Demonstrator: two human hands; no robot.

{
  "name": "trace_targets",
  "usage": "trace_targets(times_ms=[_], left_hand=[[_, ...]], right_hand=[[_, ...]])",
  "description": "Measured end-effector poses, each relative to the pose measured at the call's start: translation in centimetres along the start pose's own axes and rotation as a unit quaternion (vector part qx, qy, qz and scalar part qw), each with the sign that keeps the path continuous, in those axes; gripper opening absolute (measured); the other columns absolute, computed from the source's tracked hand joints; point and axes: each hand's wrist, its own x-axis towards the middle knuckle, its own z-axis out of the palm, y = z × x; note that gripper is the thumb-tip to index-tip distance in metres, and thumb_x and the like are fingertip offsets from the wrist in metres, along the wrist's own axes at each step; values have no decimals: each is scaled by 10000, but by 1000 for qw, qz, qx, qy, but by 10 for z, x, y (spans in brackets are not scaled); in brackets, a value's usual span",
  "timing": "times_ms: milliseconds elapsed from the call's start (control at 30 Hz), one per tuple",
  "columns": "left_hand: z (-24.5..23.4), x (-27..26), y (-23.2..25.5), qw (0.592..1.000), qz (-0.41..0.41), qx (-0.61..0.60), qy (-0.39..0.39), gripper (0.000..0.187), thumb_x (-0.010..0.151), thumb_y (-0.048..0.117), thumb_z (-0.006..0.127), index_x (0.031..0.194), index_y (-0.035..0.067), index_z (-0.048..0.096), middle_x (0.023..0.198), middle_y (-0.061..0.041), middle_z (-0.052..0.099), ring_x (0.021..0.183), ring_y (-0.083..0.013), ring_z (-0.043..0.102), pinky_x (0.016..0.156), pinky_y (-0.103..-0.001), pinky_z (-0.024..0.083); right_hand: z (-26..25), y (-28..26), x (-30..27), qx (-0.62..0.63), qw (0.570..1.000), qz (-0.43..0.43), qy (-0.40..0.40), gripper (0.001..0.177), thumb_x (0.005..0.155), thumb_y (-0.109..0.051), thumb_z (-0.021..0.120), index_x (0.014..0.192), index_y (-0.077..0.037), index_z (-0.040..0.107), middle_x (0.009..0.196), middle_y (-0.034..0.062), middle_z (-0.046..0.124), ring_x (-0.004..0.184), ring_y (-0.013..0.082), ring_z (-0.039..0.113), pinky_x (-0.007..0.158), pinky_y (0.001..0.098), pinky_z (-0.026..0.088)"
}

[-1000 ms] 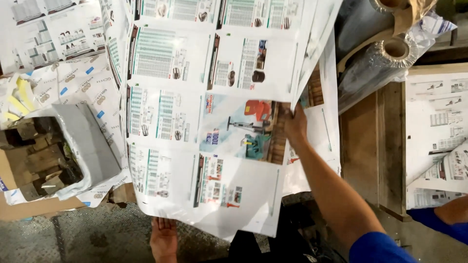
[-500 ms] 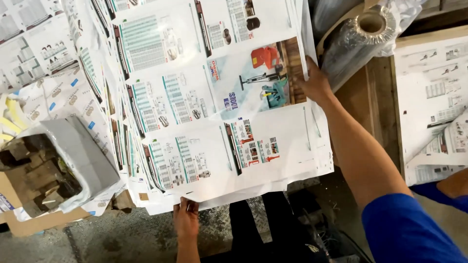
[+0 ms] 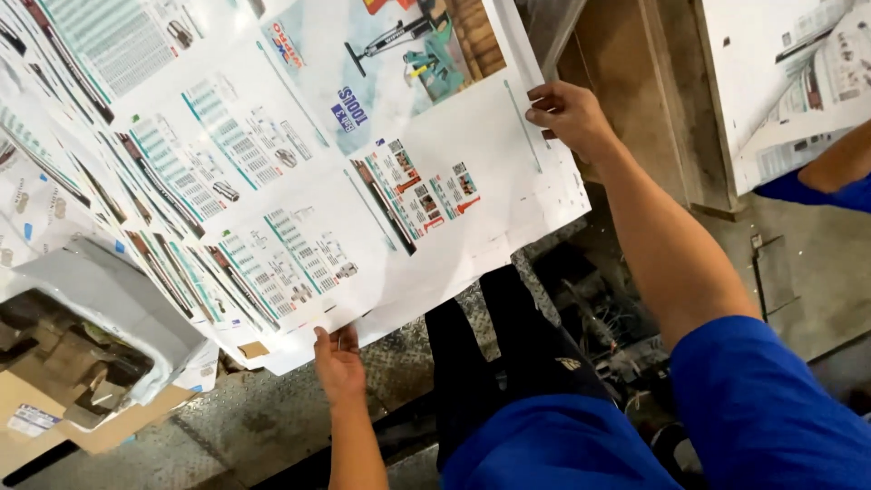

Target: Operating a printing machine and sorting through stacks of printed paper sheets to align them for the next stage.

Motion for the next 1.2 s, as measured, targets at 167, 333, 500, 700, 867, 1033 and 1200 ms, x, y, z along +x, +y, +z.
trace_targets(times_ms=[167,333,500,700,867,1033,1200], left_hand=[[22,-5,-9,999,-31,-23,8,412,999,301,691,1243,0,553,1112,-110,620,1019,-240,676,947,-370,604],[33,-10,-12,996,-76,-46,-5,360,947,241,735,1197,41,572,1070,-92,650,958,-219,655,847,-322,598],[29,10,-26,990,-128,-57,-31,305,947,241,749,1148,50,621,1015,-70,692,870,-179,645,722,-275,555],[51,0,-18,984,-178,-5,-5,299,957,302,701,1160,89,652,940,-46,692,756,-163,618,700,-291,548],[77,-24,-21,974,-175,129,-70,367,1004,395,590,1126,53,648,894,-111,717,759,-193,646,677,-312,550],[123,-77,-50,872,-86,456,-155,305,1016,351,600,1028,52,656,850,-76,722,780,-202,699,674,-325,551],[251,-116,-59,672,308,575,-350,153,981,185,692,1050,48,685,962,-55,718,846,-157,703,700,-307,556]], right_hand=[[30,62,-12,-74,994,-61,60,478,911,-167,841,1312,3,644,1028,113,703,911,187,634,796,329,550],[94,59,-75,-57,991,-34,118,605,908,-165,835,1424,-32,548,1146,159,673,1000,248,627,853,370,530],[139,25,-144,-87,985,-57,139,849,901,-95,810,1596,-62,324,1381,246,553,1251,393,557,1025,466,469],[182,98,-169,-158,925,4,345,1057,793,-146,919,1552,-7,197,1409,332,398,1262,509,457,1025,569,441],[180,120,-165,397,848,217,275,937,825,-78,764,1568,-66,193,1350,156,531,1139,222,608,924,413,559],[173,121,-172,353,866,157,319,779,855,-60,782,1497,-7,343,1286,151,567,1121,221,606,958,352,527],[145,116,-165,352,860,88,358,610,913,-123,788,1435,15,505,1293,156,584,1154,229,596,995,335,509]])
